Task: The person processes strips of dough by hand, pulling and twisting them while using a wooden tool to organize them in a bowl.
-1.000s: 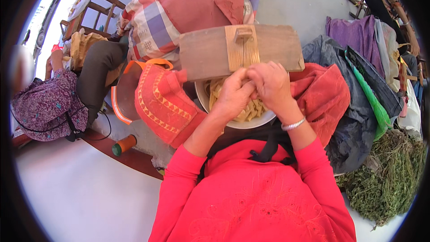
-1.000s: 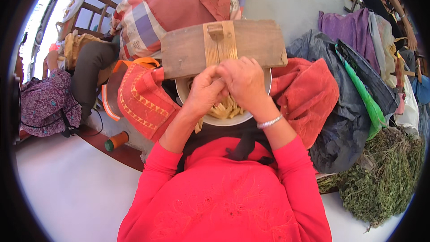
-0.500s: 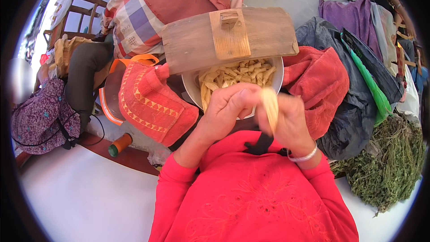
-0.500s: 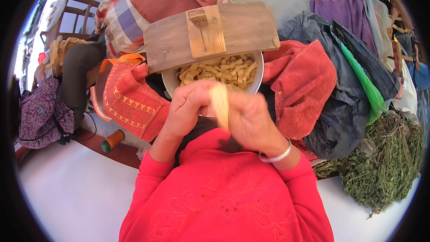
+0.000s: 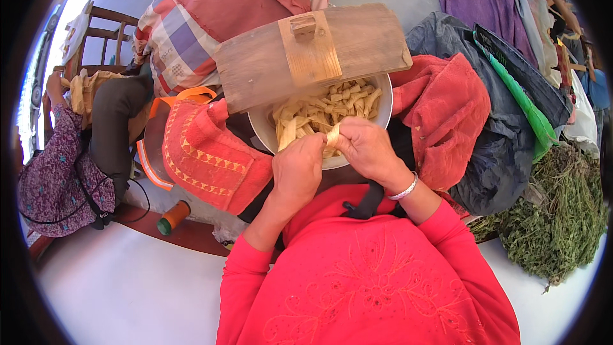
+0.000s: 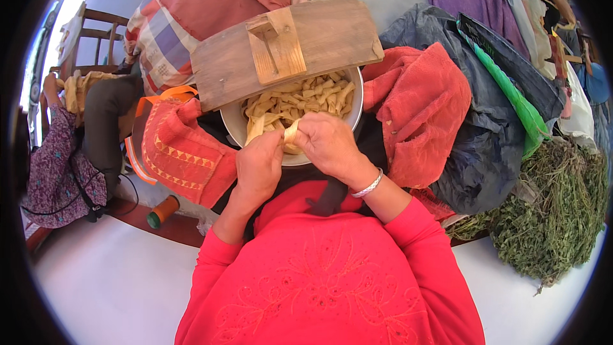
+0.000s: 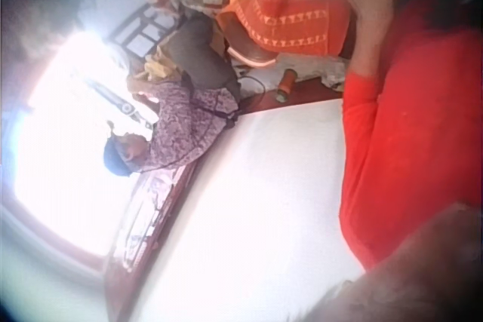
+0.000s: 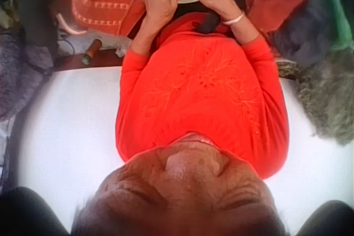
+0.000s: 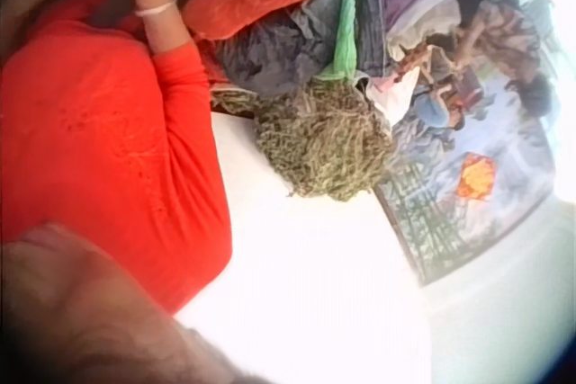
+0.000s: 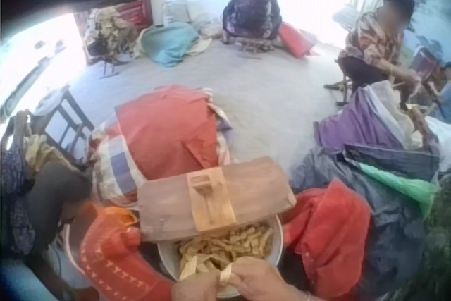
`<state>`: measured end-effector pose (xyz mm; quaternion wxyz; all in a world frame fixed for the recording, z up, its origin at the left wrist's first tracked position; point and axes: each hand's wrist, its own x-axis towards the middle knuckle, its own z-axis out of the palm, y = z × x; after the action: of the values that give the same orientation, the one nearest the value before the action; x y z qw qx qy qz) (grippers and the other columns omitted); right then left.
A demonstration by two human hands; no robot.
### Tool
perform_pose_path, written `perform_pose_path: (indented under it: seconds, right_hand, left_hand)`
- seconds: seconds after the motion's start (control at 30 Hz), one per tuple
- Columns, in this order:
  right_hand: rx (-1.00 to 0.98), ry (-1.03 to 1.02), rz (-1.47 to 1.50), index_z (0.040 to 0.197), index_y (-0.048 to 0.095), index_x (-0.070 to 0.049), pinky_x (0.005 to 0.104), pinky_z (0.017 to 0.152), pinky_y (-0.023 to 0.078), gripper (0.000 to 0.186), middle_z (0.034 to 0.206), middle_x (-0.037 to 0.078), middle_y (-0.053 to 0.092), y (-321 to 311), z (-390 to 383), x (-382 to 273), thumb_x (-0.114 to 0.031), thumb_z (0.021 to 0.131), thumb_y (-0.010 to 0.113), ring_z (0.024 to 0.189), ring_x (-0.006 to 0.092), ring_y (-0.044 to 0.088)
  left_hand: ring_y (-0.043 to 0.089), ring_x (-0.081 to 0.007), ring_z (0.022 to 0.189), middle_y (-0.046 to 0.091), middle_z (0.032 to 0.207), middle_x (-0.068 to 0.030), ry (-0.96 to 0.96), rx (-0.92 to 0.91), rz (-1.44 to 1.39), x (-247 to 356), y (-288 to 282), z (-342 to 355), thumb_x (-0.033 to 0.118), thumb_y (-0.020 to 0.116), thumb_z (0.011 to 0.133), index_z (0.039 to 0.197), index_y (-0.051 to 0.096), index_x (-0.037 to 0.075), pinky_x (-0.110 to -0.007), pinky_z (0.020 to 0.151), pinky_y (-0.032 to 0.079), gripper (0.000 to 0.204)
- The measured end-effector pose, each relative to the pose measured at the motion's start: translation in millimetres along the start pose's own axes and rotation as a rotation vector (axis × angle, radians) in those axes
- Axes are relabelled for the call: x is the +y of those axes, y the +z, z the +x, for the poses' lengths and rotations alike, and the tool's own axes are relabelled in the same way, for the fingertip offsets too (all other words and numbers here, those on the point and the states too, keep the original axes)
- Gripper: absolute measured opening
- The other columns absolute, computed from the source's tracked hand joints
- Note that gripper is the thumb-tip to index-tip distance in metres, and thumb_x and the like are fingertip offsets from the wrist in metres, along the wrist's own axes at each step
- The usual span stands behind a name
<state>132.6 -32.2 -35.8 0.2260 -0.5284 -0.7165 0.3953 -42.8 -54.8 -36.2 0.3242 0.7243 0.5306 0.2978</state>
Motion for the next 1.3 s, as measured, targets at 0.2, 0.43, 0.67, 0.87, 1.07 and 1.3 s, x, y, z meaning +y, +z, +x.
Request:
perform_pose_path:
  seconds: [0.2, 0.43, 0.67, 0.87, 1.07, 1.3]
  right_hand:
    - [-0.296, 0.507, 1.400, 0.109, 0.065, -0.001, 0.0297, 0.084, 0.048, 0.027, 0.105, 0.003, 0.066, 34, -4, 19, -0.023, 0.096, 0.057, 0.094, 0.0123, 0.060]
    - [0.014, 0.100, 0.807, 0.096, 0.068, 0.003, 0.0280, 0.084, 0.047, 0.015, 0.118, 0.009, 0.057, 7, 6, 11, -0.001, 0.085, 0.060, 0.101, 0.0160, 0.057]
    - [0.385, -0.104, 0.389, 0.092, 0.069, 0.001, 0.0284, 0.083, 0.045, 0.012, 0.114, 0.010, 0.055, -6, 16, -7, 0.002, 0.081, 0.065, 0.094, 0.0175, 0.054]
    - [0.435, -0.062, 0.633, 0.092, 0.068, 0.003, 0.0261, 0.087, 0.044, 0.009, 0.115, 0.007, 0.055, -20, 22, -3, 0.001, 0.086, 0.063, 0.099, 0.0134, 0.054]
    - [0.221, 0.031, 0.653, 0.117, 0.061, 0.001, 0.0272, 0.092, 0.044, 0.031, 0.112, 0.005, 0.060, -48, 36, 9, -0.019, 0.094, 0.060, 0.104, 0.0120, 0.054]
    - [-0.328, 0.314, 0.698, 0.100, 0.067, 0.000, 0.0208, 0.057, 0.047, 0.018, 0.072, -0.001, 0.061, -70, 60, 5, -0.014, 0.089, 0.066, 0.062, 0.0047, 0.055]
  left_hand:
    - [0.060, -0.0303, 0.083, 0.063, 0.101, -0.0141, 0.232, 0.174, 0.112, -5, 6, 1, 0.001, 0.063, 0.079, 0.113, 0.061, 0.001, -0.037, 0.066, 0.051, 0.034]
    - [0.060, -0.0341, 0.095, 0.063, 0.104, -0.0166, -0.040, 0.036, -0.273, 33, -3, 30, 0.010, 0.062, 0.087, 0.110, 0.059, 0.000, -0.038, 0.080, 0.048, 0.025]
    - [0.054, -0.0158, 0.058, 0.057, 0.069, -0.0049, -0.392, 0.020, -0.715, -5, 28, 48, 0.021, 0.054, 0.095, 0.102, 0.054, 0.002, -0.030, 0.055, 0.045, 0.020]
    - [0.045, -0.0031, 0.058, 0.056, 0.075, 0.0003, -0.466, -0.039, -1.151, 3, 14, 6, 0.018, 0.055, 0.098, 0.108, 0.054, 0.007, -0.018, 0.051, 0.034, 0.015]
    - [0.057, -0.0267, 0.067, 0.056, 0.076, -0.0133, 0.123, 0.118, -0.094, -1, -20, 24, 0.003, 0.064, 0.085, 0.094, 0.058, 0.002, -0.031, 0.061, 0.044, 0.010]
    - [0.048, -0.0079, 0.067, 0.055, 0.074, -0.0001, -0.135, -0.077, -0.506, -13, -20, 57, 0.008, 0.062, 0.090, 0.093, 0.057, 0.001, -0.024, 0.060, 0.041, 0.009]
